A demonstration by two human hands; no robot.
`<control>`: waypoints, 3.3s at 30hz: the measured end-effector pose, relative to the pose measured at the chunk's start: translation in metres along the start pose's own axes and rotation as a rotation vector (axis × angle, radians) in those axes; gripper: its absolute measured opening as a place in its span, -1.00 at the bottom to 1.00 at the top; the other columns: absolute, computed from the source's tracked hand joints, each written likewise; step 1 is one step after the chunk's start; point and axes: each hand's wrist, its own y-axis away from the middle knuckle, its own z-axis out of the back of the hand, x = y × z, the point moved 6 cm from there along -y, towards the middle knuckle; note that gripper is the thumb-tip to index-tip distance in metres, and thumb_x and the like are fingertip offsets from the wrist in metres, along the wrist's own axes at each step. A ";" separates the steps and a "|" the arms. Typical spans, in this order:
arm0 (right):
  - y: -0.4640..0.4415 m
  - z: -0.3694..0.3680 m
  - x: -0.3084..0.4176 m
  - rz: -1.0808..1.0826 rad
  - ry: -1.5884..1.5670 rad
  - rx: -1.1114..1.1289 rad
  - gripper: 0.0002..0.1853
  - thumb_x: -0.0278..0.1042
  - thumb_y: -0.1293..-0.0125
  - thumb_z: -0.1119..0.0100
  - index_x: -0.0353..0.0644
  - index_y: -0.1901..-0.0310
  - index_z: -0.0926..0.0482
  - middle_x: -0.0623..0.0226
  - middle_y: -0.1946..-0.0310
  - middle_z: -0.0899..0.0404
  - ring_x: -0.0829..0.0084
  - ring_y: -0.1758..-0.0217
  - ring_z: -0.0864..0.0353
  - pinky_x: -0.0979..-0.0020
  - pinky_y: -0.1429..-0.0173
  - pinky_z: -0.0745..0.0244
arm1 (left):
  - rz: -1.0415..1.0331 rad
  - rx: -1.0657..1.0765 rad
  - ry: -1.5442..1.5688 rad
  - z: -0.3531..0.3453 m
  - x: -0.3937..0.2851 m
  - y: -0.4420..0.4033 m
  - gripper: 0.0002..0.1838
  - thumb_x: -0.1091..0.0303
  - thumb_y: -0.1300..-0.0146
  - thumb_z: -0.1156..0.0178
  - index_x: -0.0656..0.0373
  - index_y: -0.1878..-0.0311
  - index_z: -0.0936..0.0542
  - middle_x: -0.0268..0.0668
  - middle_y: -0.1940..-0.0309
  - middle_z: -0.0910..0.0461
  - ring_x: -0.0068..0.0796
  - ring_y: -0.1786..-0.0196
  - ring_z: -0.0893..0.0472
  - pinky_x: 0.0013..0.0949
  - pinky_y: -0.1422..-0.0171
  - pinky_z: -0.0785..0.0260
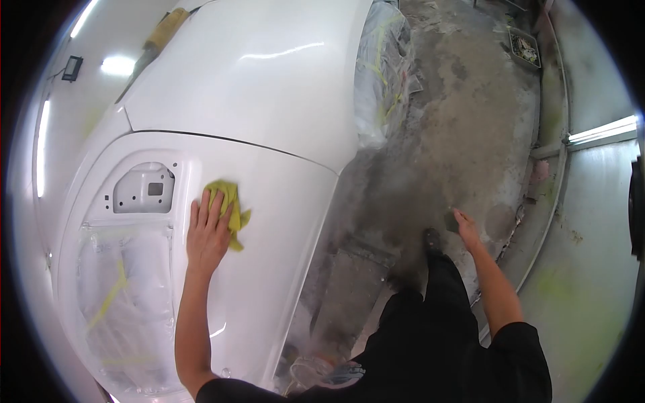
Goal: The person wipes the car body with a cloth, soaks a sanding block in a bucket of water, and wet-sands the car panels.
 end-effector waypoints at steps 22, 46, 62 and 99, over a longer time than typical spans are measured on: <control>0.102 0.073 -0.191 -0.217 0.014 -0.166 -0.56 -0.10 -0.57 -0.10 -0.10 -0.34 -0.61 0.21 -0.20 -0.64 0.31 -0.31 -0.54 0.32 -0.32 -0.48 | -0.034 -0.333 -0.208 -0.043 -0.048 -0.221 -0.33 0.48 -0.16 -0.29 0.24 -0.41 -0.48 -0.01 -0.54 -0.28 0.14 -0.59 -0.22 0.09 -0.61 -0.16; 0.065 -0.039 0.023 -0.298 -0.706 0.235 -0.54 -0.06 -0.56 -0.09 -0.04 -0.37 -0.54 0.31 -0.28 -0.57 0.28 -0.33 -0.52 0.03 -0.39 -0.43 | -0.226 -0.047 0.161 -0.041 -0.091 -0.021 -0.72 0.46 -0.10 -0.24 0.36 0.11 -0.69 0.01 -0.38 -0.45 0.15 -0.49 -0.35 0.16 -0.65 -0.14; -0.148 -0.314 0.528 1.031 -0.216 -0.348 -0.32 -0.17 -0.59 0.05 -0.42 -0.57 -0.10 -0.25 -0.60 -0.05 -0.11 -0.70 0.03 0.03 -0.72 0.13 | -0.117 0.065 0.006 0.001 0.021 0.060 -0.52 0.36 -0.03 -0.30 -0.04 -0.11 -0.71 -0.21 -0.43 -0.46 0.10 -0.59 -0.26 0.44 -0.65 0.01; -0.137 -0.302 0.518 0.988 -0.074 -0.612 -0.33 -0.21 -0.61 0.14 -0.61 -0.51 -0.06 -0.39 -0.59 0.05 -0.31 -0.68 0.13 -0.16 -0.72 0.22 | -0.146 0.086 -0.054 -0.008 0.023 0.070 -0.67 0.38 -0.11 -0.25 -0.01 0.03 -0.75 -0.21 -0.34 -0.51 0.19 -0.55 -0.31 0.54 -0.62 -0.01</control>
